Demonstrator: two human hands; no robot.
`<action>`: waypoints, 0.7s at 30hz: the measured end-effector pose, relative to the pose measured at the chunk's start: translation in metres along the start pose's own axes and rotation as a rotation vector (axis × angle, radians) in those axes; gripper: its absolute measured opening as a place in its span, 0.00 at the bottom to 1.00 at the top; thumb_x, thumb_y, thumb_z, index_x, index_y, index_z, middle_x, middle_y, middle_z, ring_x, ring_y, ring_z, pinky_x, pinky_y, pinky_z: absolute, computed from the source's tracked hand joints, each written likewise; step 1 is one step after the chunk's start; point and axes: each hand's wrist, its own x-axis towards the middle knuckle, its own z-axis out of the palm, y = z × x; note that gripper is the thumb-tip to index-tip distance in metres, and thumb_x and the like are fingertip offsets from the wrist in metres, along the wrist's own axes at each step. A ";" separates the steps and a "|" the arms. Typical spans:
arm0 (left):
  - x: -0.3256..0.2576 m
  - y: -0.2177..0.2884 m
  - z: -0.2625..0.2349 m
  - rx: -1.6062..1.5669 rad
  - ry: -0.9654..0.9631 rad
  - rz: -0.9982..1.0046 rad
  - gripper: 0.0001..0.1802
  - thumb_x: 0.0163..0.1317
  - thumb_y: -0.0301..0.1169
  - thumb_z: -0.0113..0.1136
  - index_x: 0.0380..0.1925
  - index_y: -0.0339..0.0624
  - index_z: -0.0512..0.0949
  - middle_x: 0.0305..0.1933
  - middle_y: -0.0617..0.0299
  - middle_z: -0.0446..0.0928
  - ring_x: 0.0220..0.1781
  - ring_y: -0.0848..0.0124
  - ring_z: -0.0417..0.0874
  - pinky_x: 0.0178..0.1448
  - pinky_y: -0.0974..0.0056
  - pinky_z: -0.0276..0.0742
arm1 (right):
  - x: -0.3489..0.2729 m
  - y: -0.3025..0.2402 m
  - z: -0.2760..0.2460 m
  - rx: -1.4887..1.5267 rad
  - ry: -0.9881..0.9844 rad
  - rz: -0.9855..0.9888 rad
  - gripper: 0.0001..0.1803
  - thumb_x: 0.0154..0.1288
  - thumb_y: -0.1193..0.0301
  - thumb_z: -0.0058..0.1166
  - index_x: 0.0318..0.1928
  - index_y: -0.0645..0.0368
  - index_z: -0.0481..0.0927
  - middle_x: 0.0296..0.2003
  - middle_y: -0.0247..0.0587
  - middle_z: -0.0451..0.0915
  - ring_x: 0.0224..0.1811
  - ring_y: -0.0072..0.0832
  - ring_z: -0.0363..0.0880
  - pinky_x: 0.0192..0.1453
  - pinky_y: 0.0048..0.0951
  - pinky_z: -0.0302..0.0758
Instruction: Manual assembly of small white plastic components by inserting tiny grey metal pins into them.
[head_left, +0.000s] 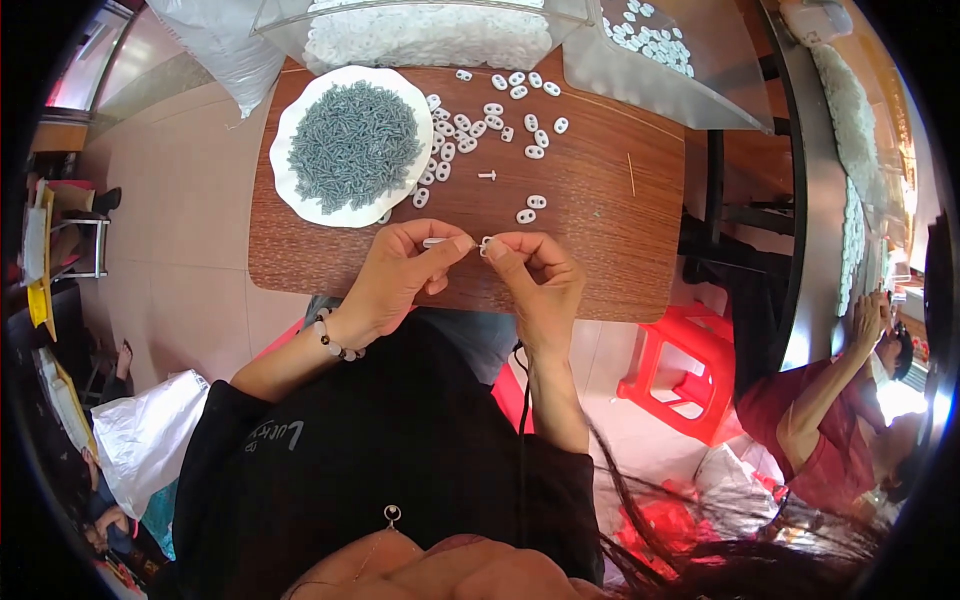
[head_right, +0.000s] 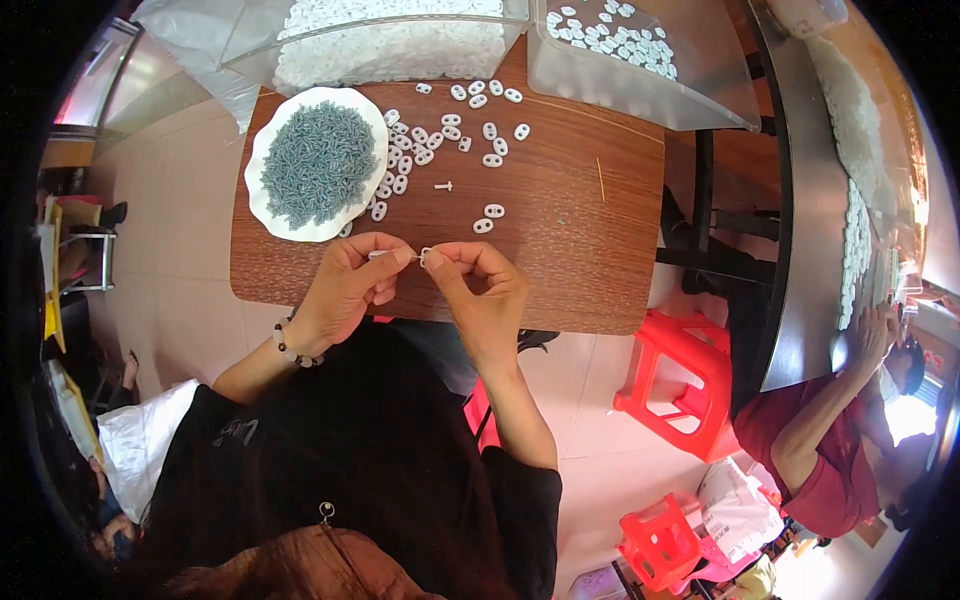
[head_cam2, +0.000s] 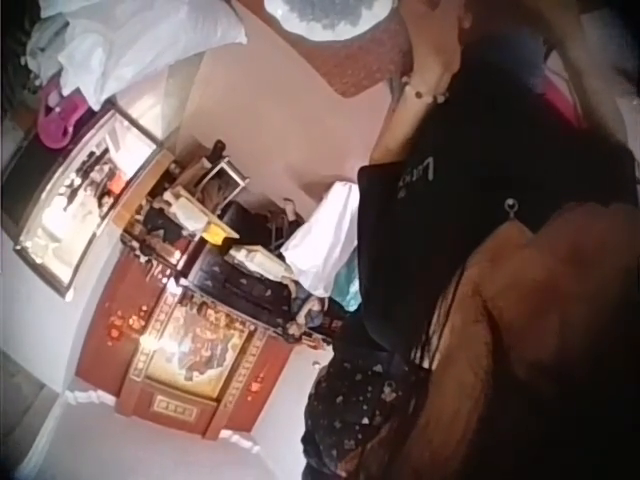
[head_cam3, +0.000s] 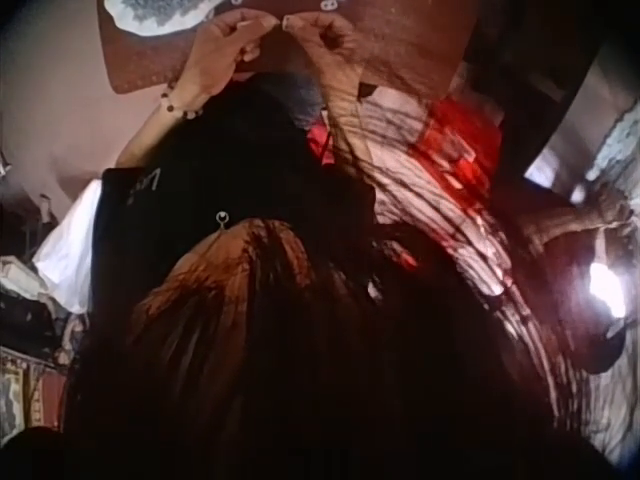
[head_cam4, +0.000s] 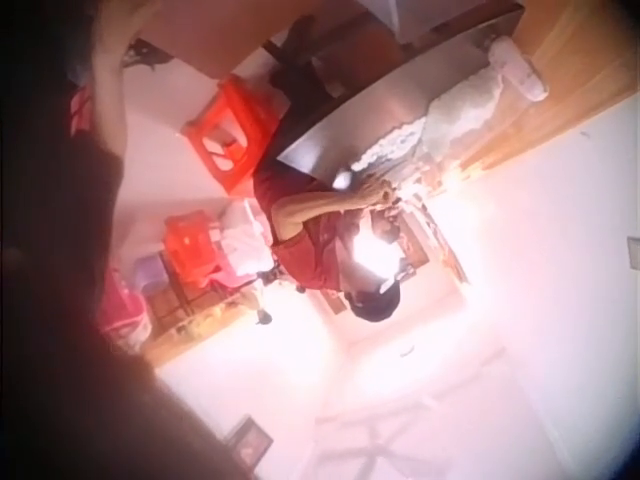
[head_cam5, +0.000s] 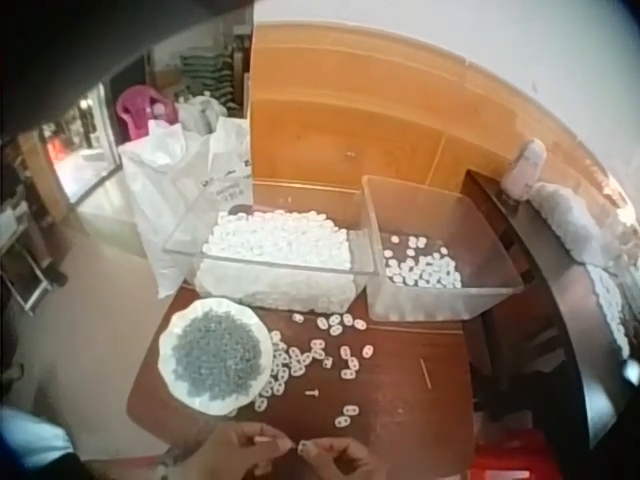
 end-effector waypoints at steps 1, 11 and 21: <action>0.000 0.000 0.000 0.000 0.000 0.000 0.08 0.64 0.30 0.62 0.38 0.36 0.79 0.25 0.72 0.72 0.22 0.85 0.65 0.25 0.75 0.60 | 0.000 0.000 0.000 -0.019 -0.003 -0.008 0.06 0.61 0.77 0.62 0.37 0.66 0.82 0.30 0.36 0.83 0.33 0.17 0.79 0.42 0.18 0.74; 0.000 -0.002 -0.001 0.033 0.017 0.047 0.09 0.62 0.31 0.65 0.38 0.36 0.81 0.23 0.70 0.74 0.19 0.85 0.66 0.22 0.77 0.58 | -0.001 -0.006 0.004 -0.077 -0.018 -0.027 0.05 0.61 0.76 0.62 0.36 0.66 0.83 0.29 0.32 0.82 0.31 0.14 0.77 0.40 0.16 0.72; -0.002 -0.004 0.000 0.162 0.065 0.102 0.10 0.62 0.32 0.66 0.36 0.36 0.81 0.17 0.74 0.69 0.15 0.87 0.62 0.18 0.78 0.53 | -0.004 -0.008 0.005 -0.275 -0.010 -0.154 0.05 0.61 0.76 0.63 0.36 0.65 0.83 0.28 0.29 0.81 0.29 0.11 0.74 0.35 0.13 0.68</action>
